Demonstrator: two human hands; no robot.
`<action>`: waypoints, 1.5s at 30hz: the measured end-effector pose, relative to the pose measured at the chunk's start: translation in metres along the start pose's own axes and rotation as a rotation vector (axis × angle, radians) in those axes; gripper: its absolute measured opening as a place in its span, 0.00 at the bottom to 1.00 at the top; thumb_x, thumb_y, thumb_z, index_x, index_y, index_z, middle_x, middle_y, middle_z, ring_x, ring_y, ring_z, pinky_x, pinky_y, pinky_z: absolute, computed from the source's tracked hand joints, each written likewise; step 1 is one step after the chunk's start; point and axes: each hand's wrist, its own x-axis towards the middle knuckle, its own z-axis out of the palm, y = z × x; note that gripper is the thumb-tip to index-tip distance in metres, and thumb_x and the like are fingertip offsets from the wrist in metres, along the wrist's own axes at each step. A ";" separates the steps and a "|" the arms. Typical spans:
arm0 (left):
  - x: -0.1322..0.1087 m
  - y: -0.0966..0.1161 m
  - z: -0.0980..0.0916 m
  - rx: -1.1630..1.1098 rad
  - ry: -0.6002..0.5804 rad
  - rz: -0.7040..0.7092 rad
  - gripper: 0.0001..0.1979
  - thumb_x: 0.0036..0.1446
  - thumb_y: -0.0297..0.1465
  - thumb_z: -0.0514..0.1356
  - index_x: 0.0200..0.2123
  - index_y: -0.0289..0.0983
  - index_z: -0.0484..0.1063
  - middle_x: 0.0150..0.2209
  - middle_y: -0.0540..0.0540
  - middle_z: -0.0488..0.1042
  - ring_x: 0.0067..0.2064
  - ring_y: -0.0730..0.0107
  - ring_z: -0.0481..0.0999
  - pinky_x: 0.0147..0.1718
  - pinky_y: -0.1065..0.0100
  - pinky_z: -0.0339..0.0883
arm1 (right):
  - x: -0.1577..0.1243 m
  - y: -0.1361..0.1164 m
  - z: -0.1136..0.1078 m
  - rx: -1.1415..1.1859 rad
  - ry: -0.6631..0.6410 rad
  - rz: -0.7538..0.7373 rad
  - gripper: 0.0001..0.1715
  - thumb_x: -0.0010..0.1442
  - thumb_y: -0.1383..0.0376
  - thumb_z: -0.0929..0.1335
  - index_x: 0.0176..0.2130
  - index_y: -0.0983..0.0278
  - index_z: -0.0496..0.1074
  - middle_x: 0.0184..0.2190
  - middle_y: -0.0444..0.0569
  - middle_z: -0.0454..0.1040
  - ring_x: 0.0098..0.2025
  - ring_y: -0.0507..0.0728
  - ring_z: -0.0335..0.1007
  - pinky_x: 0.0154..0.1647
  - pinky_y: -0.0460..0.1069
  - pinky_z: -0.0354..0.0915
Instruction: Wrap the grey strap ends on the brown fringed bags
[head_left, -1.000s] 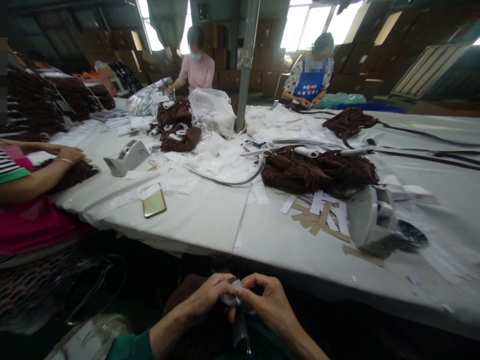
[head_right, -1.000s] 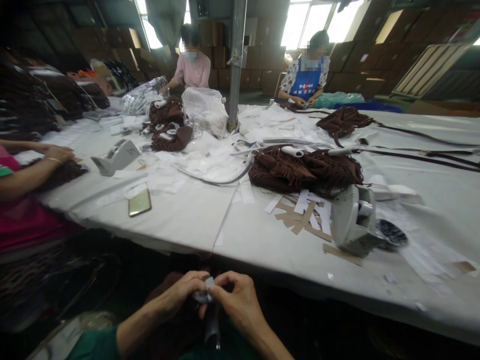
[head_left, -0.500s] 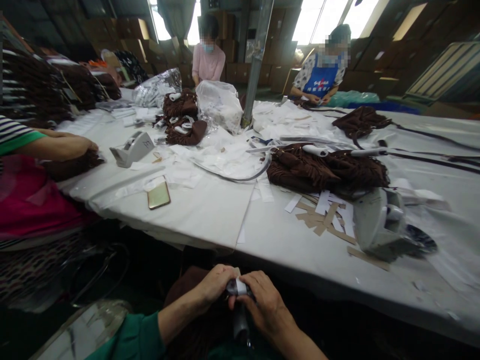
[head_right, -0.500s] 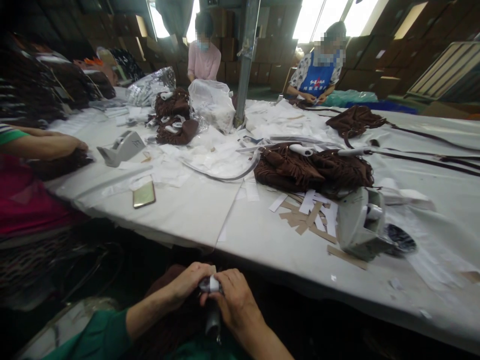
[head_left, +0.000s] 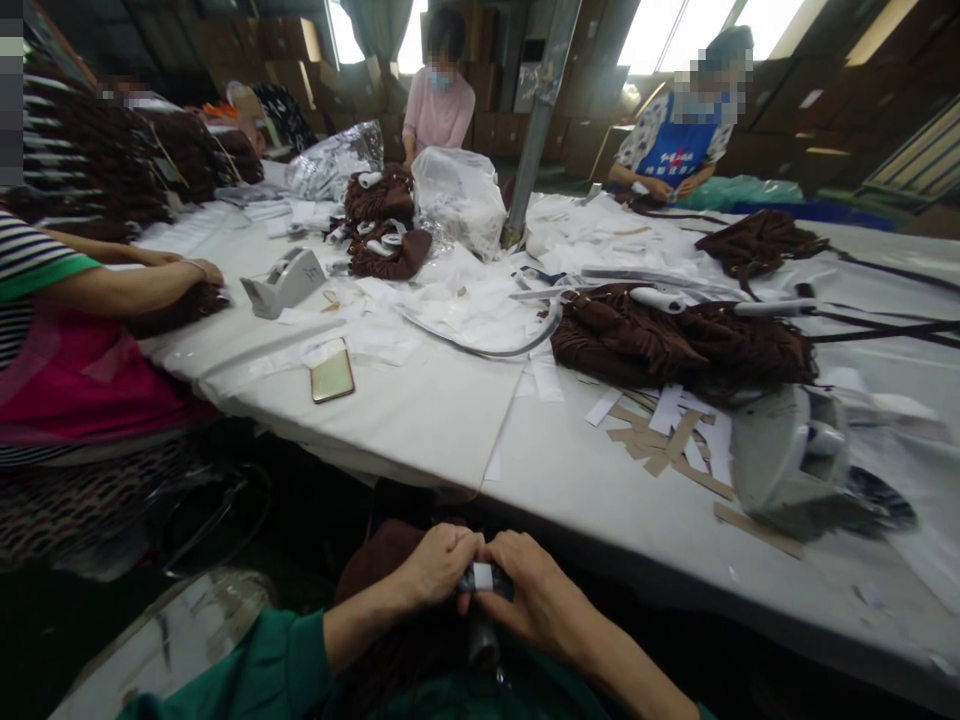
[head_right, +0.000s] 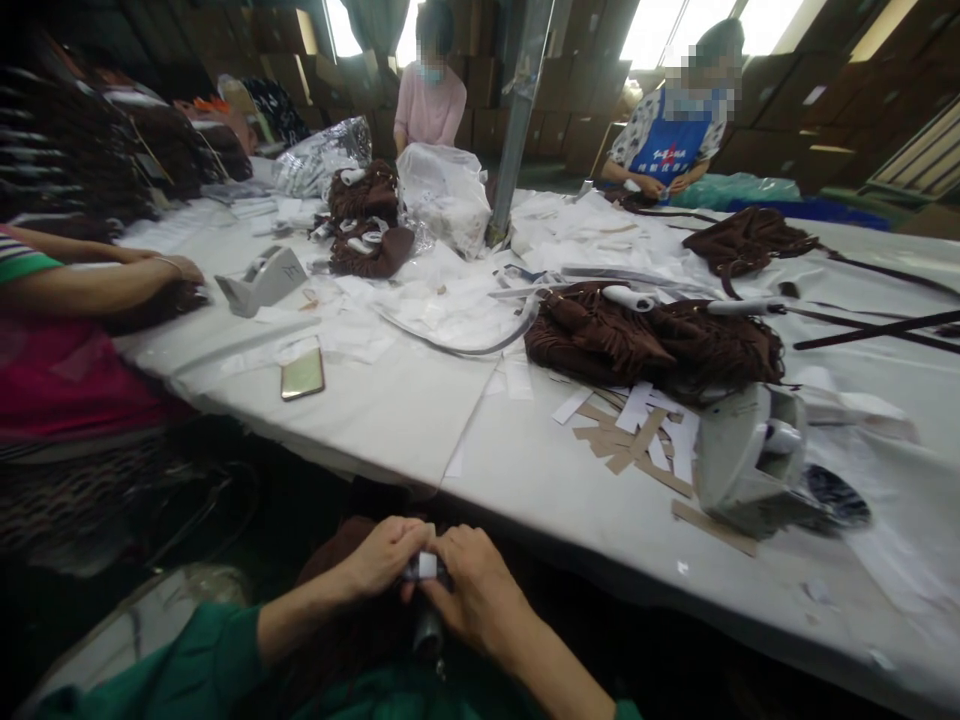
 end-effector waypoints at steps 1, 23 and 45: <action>-0.002 0.003 -0.001 -0.002 0.012 0.002 0.21 0.61 0.41 0.45 0.21 0.38 0.64 0.13 0.53 0.65 0.18 0.72 0.63 0.20 0.72 0.53 | -0.003 0.000 0.003 -0.017 0.061 -0.023 0.12 0.53 0.72 0.69 0.39 0.63 0.70 0.34 0.48 0.74 0.36 0.57 0.68 0.39 0.52 0.63; -0.031 0.023 0.007 0.086 -0.014 0.184 0.13 0.52 0.25 0.54 0.40 0.35 0.75 0.29 0.50 0.73 0.26 0.72 0.65 0.26 0.72 0.56 | -0.017 0.003 -0.002 0.139 0.049 0.022 0.30 0.54 0.72 0.69 0.55 0.58 0.64 0.42 0.48 0.78 0.39 0.58 0.71 0.40 0.52 0.67; -0.010 0.004 -0.007 -0.020 -0.201 -0.067 0.04 0.47 0.28 0.57 0.27 0.34 0.70 0.16 0.56 0.64 0.19 0.77 0.59 0.18 0.73 0.47 | -0.012 0.017 0.005 -0.009 0.226 -0.332 0.11 0.65 0.74 0.59 0.38 0.63 0.68 0.29 0.46 0.75 0.31 0.52 0.70 0.34 0.50 0.59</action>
